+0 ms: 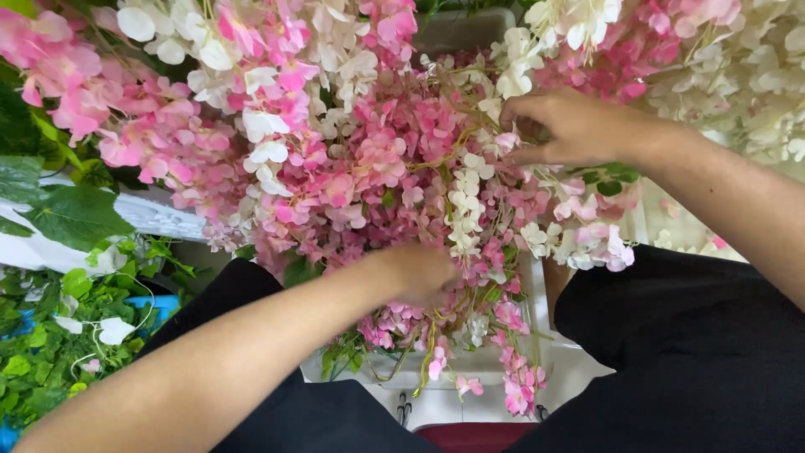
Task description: Attaching and arranging artificial flower vines onto a structure to create a floral arch.
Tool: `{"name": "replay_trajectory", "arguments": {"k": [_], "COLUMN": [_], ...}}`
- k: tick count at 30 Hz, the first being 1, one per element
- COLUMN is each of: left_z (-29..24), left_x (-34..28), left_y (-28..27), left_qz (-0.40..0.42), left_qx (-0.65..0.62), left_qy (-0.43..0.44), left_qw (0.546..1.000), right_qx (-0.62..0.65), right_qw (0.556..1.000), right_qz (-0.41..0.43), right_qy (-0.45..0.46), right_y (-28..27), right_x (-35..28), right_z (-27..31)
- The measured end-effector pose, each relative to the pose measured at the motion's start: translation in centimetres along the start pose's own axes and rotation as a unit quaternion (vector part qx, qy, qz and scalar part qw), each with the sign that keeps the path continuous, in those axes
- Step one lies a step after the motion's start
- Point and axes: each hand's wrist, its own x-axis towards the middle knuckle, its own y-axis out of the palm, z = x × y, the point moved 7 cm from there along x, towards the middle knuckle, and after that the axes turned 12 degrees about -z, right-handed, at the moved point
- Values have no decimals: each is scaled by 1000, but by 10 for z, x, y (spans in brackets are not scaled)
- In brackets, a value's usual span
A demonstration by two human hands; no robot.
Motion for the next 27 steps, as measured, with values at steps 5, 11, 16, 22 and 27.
{"name": "replay_trajectory", "arguments": {"k": [5, 11, 16, 22, 27], "left_z": [18, 30, 41, 47, 64], "left_x": [23, 39, 33, -3, 16], "left_y": [64, 58, 14, -40, -10], "left_qz": [36, -52, -135, -81, -93], "left_qx": [135, 92, 76, 54, 101], "left_qy": [44, 147, 180, 24, 28], "left_qw": [989, 983, 971, 995, 990], "right_qx": [21, 39, 81, -40, -45], "right_qw": [999, 995, 993, 985, 984], "right_qz": [45, 91, 88, 163, 166], "right_qy": [-16, 25, 3, 48, 38], "right_y": [15, 13, 16, 25, 30], "right_x": [3, -2, -6, -4, -1], "right_z": [-8, -2, 0, -9, -6]}}
